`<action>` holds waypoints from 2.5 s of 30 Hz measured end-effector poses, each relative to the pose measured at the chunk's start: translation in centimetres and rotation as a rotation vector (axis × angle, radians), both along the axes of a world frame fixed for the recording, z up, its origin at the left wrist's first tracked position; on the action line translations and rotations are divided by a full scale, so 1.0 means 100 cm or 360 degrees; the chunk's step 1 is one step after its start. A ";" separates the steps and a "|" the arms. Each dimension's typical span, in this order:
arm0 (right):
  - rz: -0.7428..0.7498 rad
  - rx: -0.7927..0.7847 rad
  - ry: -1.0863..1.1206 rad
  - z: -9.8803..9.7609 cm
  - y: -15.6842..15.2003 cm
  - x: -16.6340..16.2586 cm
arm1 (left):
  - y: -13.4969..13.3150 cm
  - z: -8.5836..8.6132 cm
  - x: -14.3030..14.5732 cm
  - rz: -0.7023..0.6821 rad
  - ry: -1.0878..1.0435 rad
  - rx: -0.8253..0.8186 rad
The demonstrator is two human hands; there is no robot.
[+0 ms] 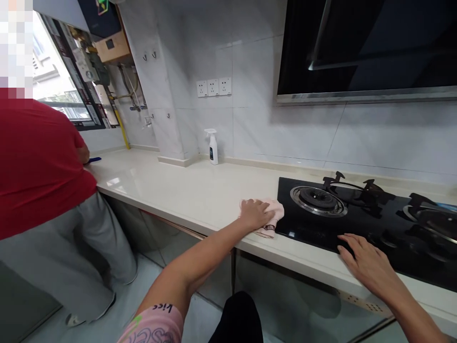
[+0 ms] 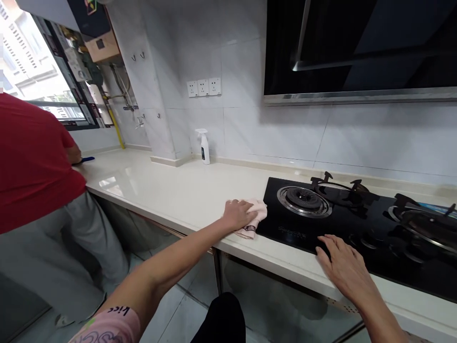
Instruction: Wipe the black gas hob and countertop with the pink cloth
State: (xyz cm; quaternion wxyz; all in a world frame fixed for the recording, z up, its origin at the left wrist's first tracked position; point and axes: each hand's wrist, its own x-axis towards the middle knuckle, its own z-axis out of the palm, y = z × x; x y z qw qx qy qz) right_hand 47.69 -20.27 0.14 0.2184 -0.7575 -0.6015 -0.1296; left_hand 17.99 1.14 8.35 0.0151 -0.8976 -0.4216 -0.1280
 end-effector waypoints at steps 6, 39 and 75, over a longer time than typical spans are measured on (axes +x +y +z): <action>0.0008 -0.0001 0.0022 -0.009 0.001 0.009 | -0.046 -0.008 -0.054 -0.0294 -0.0102 0.0101; 0.0059 0.0046 -0.0015 -0.007 -0.002 0.006 | -0.016 -0.075 -0.216 -0.0285 -0.0345 0.0673; 0.0098 0.0007 0.0227 0.000 -0.001 0.002 | -0.094 -0.050 -0.041 -0.0849 -0.0365 0.0571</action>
